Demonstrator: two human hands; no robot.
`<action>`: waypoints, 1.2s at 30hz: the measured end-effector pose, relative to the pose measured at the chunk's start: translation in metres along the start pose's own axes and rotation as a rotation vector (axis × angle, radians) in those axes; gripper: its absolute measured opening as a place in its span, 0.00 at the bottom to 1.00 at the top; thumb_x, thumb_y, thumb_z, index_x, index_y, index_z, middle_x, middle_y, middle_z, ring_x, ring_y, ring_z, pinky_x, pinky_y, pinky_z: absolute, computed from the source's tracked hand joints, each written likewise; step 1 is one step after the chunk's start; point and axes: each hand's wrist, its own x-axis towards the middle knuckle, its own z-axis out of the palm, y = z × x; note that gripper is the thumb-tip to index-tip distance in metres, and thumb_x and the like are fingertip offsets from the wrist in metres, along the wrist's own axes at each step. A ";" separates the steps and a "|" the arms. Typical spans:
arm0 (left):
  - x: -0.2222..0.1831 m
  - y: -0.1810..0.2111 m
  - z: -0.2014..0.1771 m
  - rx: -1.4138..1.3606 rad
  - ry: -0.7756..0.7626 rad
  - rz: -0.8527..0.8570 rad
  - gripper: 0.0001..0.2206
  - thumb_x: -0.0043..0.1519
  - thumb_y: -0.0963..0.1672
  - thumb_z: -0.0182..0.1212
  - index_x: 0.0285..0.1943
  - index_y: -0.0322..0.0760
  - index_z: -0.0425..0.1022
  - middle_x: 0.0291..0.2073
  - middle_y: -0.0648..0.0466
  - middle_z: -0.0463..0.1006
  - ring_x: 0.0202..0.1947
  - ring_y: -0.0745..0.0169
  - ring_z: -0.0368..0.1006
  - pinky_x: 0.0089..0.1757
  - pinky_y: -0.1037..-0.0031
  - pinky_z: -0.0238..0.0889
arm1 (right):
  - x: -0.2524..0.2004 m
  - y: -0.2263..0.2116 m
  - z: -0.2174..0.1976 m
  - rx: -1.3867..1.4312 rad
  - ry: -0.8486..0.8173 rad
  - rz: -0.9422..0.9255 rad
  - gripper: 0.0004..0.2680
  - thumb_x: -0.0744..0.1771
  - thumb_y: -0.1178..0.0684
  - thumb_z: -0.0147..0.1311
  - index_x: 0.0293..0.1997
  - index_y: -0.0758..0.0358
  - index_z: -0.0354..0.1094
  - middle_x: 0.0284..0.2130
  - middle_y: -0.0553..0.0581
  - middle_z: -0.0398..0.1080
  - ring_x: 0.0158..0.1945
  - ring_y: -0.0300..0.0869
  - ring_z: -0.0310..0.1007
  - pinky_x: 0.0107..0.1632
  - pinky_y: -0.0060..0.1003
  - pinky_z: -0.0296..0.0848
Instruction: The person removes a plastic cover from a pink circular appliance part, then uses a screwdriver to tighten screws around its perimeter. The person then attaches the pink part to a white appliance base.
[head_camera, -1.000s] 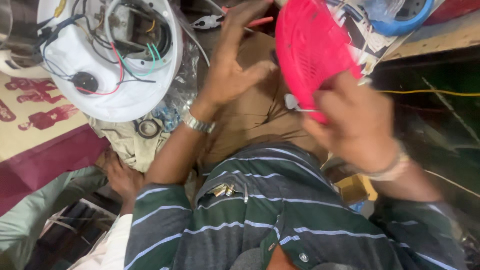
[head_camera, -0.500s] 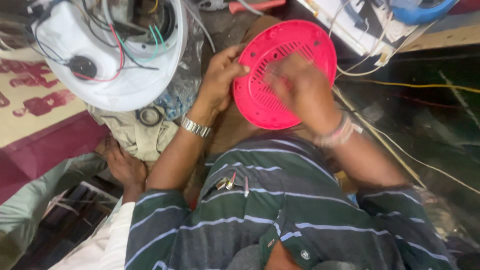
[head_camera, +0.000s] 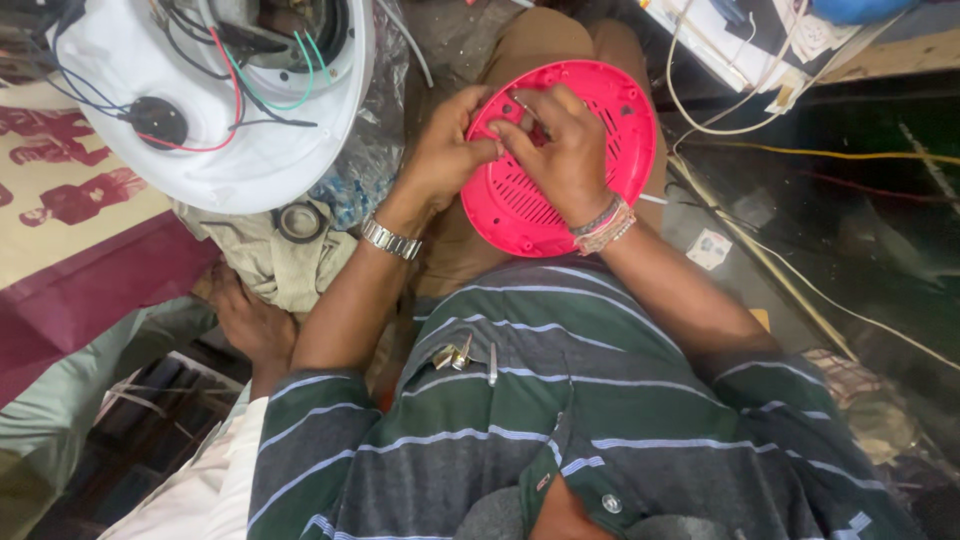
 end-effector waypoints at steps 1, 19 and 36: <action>0.001 -0.001 -0.001 0.021 0.001 0.014 0.24 0.56 0.32 0.55 0.64 0.27 0.68 0.52 0.50 0.79 0.53 0.63 0.75 0.55 0.73 0.69 | 0.001 0.001 0.000 -0.008 -0.004 -0.008 0.08 0.66 0.56 0.69 0.46 0.67 0.75 0.29 0.58 0.68 0.28 0.43 0.71 0.31 0.38 0.68; 0.010 -0.015 -0.014 0.081 0.002 0.036 0.31 0.58 0.30 0.56 0.74 0.31 0.61 0.51 0.46 0.80 0.50 0.64 0.77 0.50 0.77 0.71 | -0.009 0.038 0.005 -0.076 -0.079 -0.271 0.07 0.63 0.60 0.67 0.30 0.65 0.69 0.24 0.59 0.65 0.27 0.51 0.68 0.31 0.46 0.64; 0.017 -0.008 -0.012 0.012 0.025 -0.045 0.33 0.57 0.31 0.55 0.75 0.33 0.57 0.53 0.49 0.80 0.46 0.66 0.77 0.47 0.78 0.70 | 0.010 0.017 -0.011 -0.048 -0.130 -0.108 0.07 0.66 0.60 0.66 0.48 0.64 0.76 0.34 0.57 0.69 0.35 0.46 0.73 0.37 0.40 0.72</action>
